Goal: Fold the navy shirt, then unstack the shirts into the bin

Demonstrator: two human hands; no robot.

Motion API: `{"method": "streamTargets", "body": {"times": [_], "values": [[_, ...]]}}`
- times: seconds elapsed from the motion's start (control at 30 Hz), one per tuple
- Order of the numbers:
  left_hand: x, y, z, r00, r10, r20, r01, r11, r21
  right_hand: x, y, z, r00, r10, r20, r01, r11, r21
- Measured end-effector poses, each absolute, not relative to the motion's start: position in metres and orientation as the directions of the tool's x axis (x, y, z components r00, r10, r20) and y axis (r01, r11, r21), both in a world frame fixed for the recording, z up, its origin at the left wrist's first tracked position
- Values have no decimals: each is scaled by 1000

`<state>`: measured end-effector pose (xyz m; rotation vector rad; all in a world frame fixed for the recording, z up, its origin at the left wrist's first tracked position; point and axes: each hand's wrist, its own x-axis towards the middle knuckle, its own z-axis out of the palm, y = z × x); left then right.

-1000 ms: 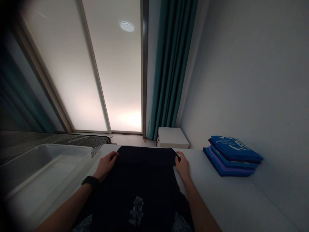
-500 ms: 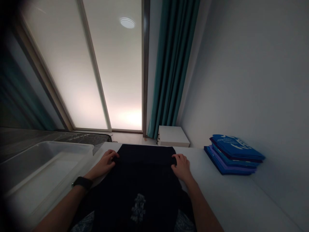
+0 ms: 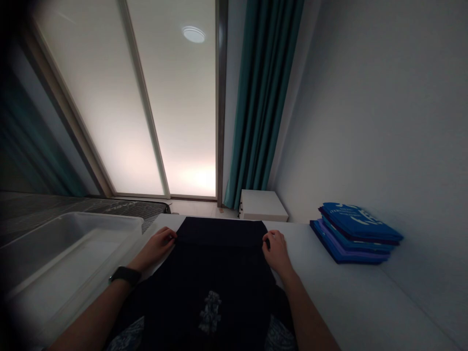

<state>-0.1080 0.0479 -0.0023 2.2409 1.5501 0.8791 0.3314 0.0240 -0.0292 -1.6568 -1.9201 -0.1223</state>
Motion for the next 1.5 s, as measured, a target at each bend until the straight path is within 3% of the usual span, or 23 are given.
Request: {"method": "streamTargets", "body": {"times": [0.23, 0.67, 0.83, 1.03, 1.27, 1.5], "values": [[-106, 47, 0, 208, 932, 297, 760, -345, 550, 324, 20, -19, -181, 922, 342, 904, 293, -311], [-108, 47, -3, 192, 914, 359, 810, -354, 468, 331, 21, -21, -41, 896, 442, 939, 186, -291], [-105, 43, 2, 182, 930, 320, 890, -294, 348, 332, 22, -23, -4, 913, 407, 954, 126, -274], [-109, 47, 1, 176, 926, 335, 840, -319, 438, 333, 24, -23, -9, 896, 444, 933, 168, -319], [-107, 44, 2, 162, 944, 289, 895, -264, 361, 332, 22, -25, 72, 937, 341, 963, 24, -268], [-106, 44, 3, 174, 942, 287, 888, -276, 367, 331, 15, -19, 123, 926, 358, 967, -31, -253]]}}
